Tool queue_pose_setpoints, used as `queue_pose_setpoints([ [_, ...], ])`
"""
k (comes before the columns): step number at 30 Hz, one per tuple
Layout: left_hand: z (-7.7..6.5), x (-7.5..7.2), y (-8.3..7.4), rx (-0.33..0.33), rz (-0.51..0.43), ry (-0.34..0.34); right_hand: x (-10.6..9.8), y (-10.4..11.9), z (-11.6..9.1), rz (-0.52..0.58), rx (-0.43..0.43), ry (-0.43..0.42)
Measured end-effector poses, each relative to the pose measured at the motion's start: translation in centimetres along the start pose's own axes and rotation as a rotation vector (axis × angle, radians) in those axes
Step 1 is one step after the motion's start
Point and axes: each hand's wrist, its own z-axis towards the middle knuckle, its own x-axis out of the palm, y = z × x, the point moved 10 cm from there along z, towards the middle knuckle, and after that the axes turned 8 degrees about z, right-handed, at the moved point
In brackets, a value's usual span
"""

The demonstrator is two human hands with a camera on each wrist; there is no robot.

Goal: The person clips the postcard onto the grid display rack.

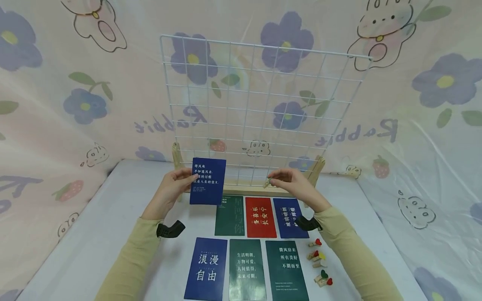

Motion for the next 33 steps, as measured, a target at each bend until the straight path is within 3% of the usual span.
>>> queue_pose_setpoints([
  [11,0.3,0.0,-1.3,0.027,-0.053,0.013,0.3,2.3,1.9,-0.022,-0.06,-0.028],
  [17,0.7,0.2,-1.6,0.012,-0.086,0.015,0.8,5.0,1.9,-0.038,-0.071,-0.032],
  [21,0.9,0.2,-2.4,0.052,-0.095,0.021,0.8,6.3,2.3,-0.029,-0.09,-0.042],
  [27,1.0,-0.3,-3.4,0.087,-0.139,0.007,0.4,6.0,4.0,0.001,-0.12,-0.071],
  [33,1.1,-0.9,-4.8,0.107,-0.106,-0.003,0.6,8.3,5.2,0.04,-0.191,-0.092],
])
